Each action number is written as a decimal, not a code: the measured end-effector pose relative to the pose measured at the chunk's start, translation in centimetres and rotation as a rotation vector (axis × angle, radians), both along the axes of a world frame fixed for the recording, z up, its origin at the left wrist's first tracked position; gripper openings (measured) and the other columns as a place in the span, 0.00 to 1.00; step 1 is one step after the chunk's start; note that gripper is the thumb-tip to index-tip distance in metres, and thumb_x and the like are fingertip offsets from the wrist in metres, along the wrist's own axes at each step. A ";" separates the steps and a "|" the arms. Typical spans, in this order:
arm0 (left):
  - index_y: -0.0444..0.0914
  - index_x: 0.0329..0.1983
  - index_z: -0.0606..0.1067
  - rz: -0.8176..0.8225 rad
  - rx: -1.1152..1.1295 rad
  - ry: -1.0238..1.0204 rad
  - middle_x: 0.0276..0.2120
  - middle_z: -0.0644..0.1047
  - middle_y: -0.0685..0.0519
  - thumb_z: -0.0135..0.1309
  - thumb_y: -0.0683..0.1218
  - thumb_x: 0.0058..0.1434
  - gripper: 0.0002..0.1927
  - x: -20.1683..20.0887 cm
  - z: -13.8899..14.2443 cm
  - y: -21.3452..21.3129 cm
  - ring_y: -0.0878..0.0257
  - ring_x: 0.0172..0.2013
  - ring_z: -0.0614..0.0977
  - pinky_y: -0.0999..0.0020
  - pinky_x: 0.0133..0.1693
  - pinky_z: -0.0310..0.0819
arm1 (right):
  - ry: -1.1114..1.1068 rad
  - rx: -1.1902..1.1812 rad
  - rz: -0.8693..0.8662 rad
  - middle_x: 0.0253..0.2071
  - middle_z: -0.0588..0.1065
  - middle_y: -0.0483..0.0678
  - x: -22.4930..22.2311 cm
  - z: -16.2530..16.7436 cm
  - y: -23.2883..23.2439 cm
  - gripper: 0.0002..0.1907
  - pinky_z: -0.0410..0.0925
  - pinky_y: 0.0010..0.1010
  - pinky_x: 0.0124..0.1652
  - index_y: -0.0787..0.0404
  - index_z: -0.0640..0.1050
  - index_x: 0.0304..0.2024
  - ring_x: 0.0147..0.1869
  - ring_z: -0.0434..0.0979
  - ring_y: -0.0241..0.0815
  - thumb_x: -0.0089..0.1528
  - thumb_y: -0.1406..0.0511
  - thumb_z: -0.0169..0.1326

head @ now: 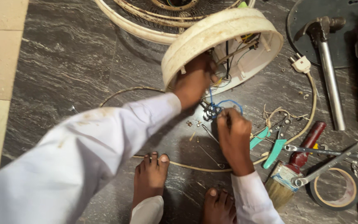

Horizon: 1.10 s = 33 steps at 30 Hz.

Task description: The person repairs a disassembled electric fan by stripping, twisting, and taping wires inside the motor housing. They use pliers to cut and strip wires, then secure connections with electrical tape.

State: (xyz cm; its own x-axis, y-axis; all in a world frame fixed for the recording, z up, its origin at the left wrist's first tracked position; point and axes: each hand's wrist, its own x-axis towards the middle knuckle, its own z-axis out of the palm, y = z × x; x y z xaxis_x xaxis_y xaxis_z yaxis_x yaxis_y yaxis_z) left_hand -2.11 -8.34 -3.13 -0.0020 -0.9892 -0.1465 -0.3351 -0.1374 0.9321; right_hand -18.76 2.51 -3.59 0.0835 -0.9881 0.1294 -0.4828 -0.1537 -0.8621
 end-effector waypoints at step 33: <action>0.30 0.77 0.46 -0.851 -0.161 -0.198 0.57 0.78 0.37 0.57 0.58 0.67 0.49 -6.7 7.5 2.6 0.44 0.62 0.75 0.48 0.64 0.64 | -0.565 0.539 -0.008 0.29 0.77 0.48 -1.1 -0.3 -0.4 0.06 0.72 0.29 0.27 0.69 0.76 0.39 0.28 0.77 0.37 0.66 0.70 0.50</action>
State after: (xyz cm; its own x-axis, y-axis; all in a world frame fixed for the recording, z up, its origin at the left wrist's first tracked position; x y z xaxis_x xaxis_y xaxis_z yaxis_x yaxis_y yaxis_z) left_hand -8.76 -5.78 4.33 -0.7357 -0.6724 -0.0811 -0.4206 0.3597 0.8329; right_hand -19.91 2.09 -3.87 0.1402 -0.9270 -0.3479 0.0520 0.3578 -0.9323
